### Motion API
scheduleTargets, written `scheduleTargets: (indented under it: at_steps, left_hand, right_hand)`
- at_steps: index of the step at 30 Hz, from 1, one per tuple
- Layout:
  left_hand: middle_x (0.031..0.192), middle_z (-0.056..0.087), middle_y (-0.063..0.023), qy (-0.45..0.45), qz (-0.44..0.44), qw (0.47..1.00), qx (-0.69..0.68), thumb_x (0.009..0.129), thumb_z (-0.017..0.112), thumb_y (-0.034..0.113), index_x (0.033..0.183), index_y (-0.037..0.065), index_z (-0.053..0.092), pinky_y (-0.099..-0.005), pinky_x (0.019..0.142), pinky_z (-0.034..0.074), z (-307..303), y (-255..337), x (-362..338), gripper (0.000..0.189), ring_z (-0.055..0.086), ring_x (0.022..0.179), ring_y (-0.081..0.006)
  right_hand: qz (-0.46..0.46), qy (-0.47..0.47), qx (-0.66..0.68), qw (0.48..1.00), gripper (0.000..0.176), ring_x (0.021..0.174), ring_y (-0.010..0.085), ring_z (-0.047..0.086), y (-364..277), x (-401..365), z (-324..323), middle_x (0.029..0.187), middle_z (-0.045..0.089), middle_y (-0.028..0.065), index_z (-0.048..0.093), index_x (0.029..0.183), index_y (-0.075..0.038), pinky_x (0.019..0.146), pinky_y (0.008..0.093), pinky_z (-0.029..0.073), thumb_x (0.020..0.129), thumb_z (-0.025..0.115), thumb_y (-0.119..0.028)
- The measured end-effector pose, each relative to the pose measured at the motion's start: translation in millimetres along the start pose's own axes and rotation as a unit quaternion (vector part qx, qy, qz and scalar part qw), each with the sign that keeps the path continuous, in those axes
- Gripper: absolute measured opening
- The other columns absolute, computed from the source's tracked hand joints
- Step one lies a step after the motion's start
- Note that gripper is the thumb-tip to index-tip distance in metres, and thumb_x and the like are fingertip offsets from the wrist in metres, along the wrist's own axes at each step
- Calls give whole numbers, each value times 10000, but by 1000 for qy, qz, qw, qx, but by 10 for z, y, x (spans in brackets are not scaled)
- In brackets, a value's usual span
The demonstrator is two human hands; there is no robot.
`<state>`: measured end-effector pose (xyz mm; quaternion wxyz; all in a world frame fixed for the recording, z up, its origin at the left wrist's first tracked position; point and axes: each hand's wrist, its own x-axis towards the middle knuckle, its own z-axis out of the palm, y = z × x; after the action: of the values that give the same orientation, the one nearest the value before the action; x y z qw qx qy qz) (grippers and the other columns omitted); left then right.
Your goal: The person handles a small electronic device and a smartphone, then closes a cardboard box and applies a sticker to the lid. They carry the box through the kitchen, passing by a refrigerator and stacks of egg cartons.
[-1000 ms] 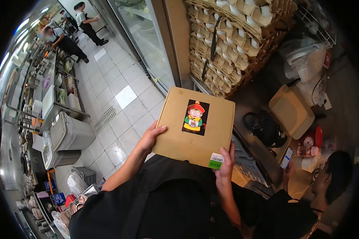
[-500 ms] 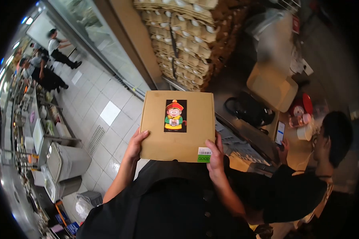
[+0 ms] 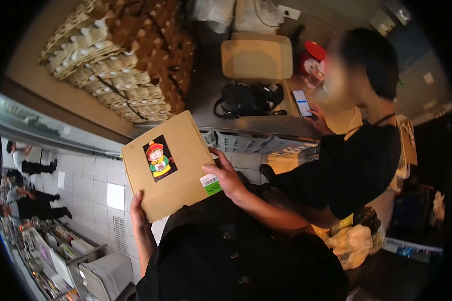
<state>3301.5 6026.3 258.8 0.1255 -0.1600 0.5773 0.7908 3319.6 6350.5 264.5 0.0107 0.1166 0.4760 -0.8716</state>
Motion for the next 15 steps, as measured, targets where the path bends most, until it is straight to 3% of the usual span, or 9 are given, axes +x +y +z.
scheduleTargets:
  at_steps: [6, 15]
  left_hand:
    - [1353, 632, -186, -31, -6, 999, -18, 1021, 580, 402, 1469, -22, 471, -411, 1017, 526, 3, -18, 35, 627, 652, 1191, -289]
    - [1356, 627, -167, -33, -18, 999, -8, 1003, 608, 414, 1481, 6, 477, -407, 1017, 523, 142, 54, -15, 642, 640, 1200, -284]
  right_hand:
    - [12, 9, 0, 1000, 646, 1038, 167, 621, 5, -6, -86, 1107, 631, 84, 462, 1501, -107, 911, 295, 478, 922, 738, -186]
    - [12, 9, 8, 1000, 661, 1042, 173, 622, -65, -36, -102, 1131, 632, 100, 457, 1504, -97, 917, 302, 486, 918, 747, -187]
